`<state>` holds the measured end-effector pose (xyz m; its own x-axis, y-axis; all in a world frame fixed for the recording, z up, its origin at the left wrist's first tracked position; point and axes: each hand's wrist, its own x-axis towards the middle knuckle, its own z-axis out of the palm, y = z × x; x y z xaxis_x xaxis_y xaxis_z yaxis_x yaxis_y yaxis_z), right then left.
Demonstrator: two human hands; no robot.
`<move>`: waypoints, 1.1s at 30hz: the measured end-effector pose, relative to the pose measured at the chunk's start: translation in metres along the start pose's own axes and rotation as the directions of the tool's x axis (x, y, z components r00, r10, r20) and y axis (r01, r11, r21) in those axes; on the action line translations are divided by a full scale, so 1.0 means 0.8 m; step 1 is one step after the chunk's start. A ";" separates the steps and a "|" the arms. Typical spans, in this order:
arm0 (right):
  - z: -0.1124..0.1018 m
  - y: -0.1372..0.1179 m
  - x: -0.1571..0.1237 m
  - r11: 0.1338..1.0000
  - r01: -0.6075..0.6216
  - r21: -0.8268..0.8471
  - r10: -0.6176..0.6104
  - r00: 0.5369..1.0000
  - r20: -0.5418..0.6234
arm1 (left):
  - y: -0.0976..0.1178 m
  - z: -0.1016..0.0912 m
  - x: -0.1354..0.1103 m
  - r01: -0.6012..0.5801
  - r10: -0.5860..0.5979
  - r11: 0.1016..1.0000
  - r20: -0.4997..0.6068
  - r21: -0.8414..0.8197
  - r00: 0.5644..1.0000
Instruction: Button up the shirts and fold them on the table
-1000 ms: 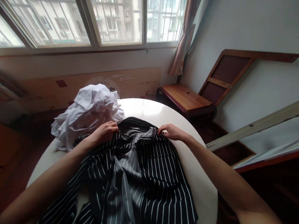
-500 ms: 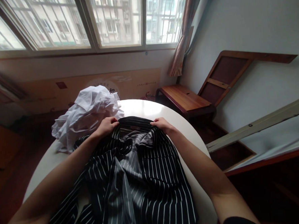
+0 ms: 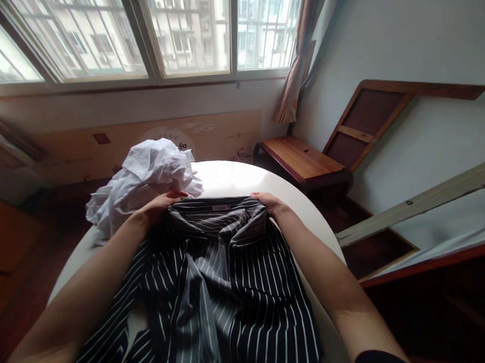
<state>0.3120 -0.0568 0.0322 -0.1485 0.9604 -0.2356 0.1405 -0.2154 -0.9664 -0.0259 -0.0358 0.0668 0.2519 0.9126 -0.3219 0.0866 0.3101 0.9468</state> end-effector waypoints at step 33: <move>0.003 -0.016 -0.067 0.803 0.068 -0.592 -0.137 0.988 -0.074 | 0.006 -0.024 -0.055 -0.180 0.394 0.085 0.132 0.980 0.909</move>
<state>0.3157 -0.1063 0.0574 -0.0937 0.9913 -0.0923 0.6821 -0.0036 -0.7312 -0.0548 -0.0693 0.0852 0.3908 0.9170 0.0803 0.9068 -0.3985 0.1376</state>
